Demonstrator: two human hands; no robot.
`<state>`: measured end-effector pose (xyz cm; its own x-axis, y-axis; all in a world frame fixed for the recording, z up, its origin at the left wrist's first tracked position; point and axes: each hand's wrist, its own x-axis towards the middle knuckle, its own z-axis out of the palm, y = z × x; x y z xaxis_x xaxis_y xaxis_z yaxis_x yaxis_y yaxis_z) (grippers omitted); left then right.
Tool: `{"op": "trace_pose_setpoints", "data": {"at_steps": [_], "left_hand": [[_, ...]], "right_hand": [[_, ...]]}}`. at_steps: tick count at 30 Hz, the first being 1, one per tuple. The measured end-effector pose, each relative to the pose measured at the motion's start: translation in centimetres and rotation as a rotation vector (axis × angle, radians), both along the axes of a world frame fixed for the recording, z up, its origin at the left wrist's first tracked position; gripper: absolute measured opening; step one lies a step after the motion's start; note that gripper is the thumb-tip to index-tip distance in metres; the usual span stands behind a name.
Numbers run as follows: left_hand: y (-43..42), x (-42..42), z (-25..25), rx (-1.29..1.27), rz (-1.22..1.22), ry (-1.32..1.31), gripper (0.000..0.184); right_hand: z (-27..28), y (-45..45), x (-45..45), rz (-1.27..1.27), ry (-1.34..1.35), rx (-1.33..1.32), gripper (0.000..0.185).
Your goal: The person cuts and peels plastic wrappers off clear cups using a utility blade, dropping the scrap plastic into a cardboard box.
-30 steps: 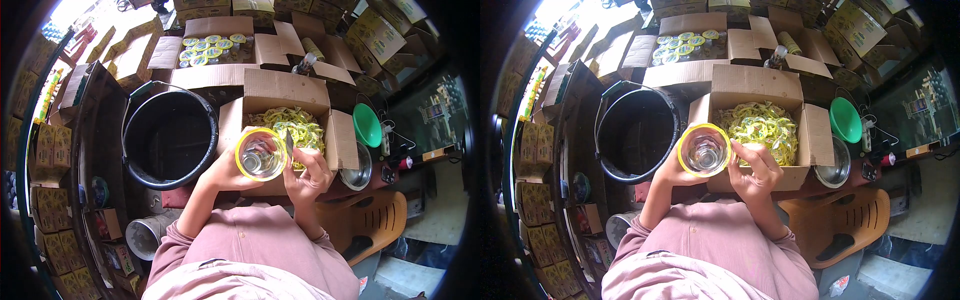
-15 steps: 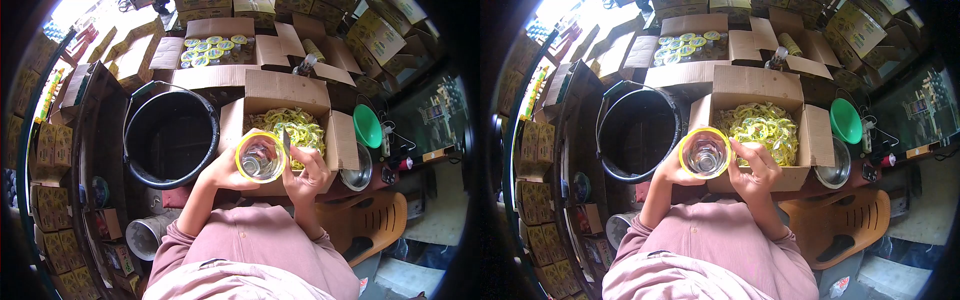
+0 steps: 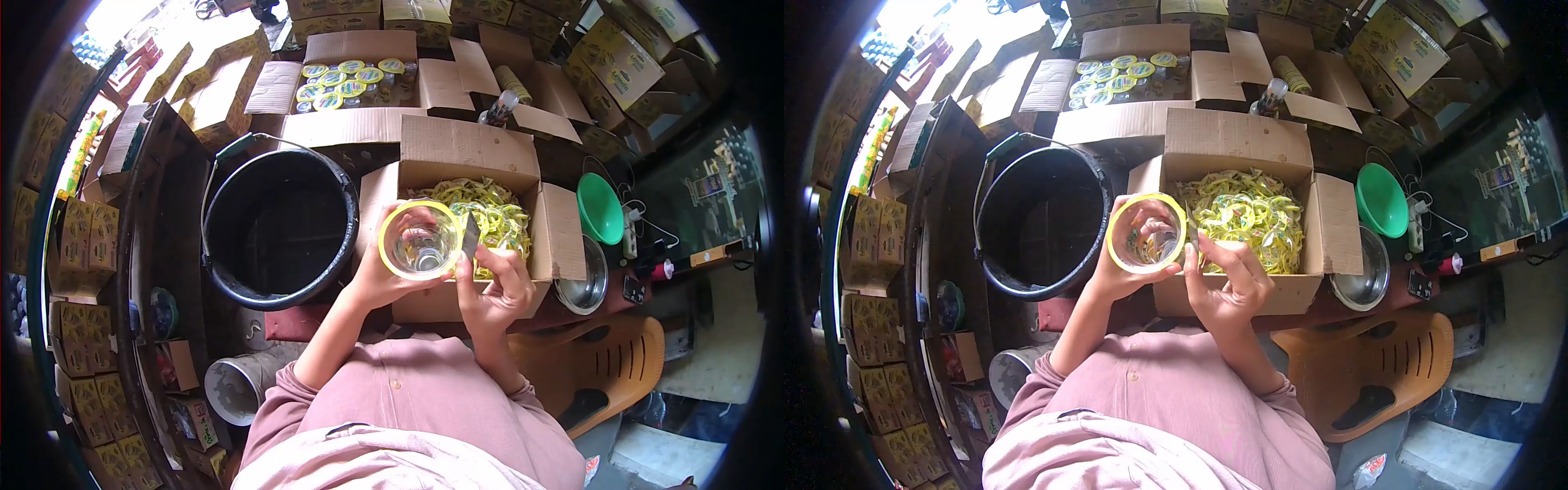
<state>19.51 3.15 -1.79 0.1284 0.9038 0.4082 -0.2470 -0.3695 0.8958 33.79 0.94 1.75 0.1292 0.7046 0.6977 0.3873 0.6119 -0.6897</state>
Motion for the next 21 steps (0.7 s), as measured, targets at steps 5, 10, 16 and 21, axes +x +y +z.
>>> {"op": "trace_pose_setpoints", "data": {"at_steps": [5,10,16,21], "left_hand": [[-0.4,0.0,0.3,0.048,0.067,0.095,0.077],[-0.4,-0.6,0.2,0.162,0.077,0.3,0.083],[-0.6,-0.9,0.4,0.106,0.02,0.316,0.087],[-0.6,-1.1,0.9,0.176,0.029,0.506,0.09]], "right_hand": [[-0.1,0.0,-0.2,-0.02,-0.03,0.021,0.023],[0.1,-0.1,0.0,-0.038,-0.062,0.022,0.023],[0.3,-0.1,0.1,-0.058,-0.081,0.022,0.023],[0.2,0.3,0.7,-0.05,-0.094,0.008,0.028]]}}
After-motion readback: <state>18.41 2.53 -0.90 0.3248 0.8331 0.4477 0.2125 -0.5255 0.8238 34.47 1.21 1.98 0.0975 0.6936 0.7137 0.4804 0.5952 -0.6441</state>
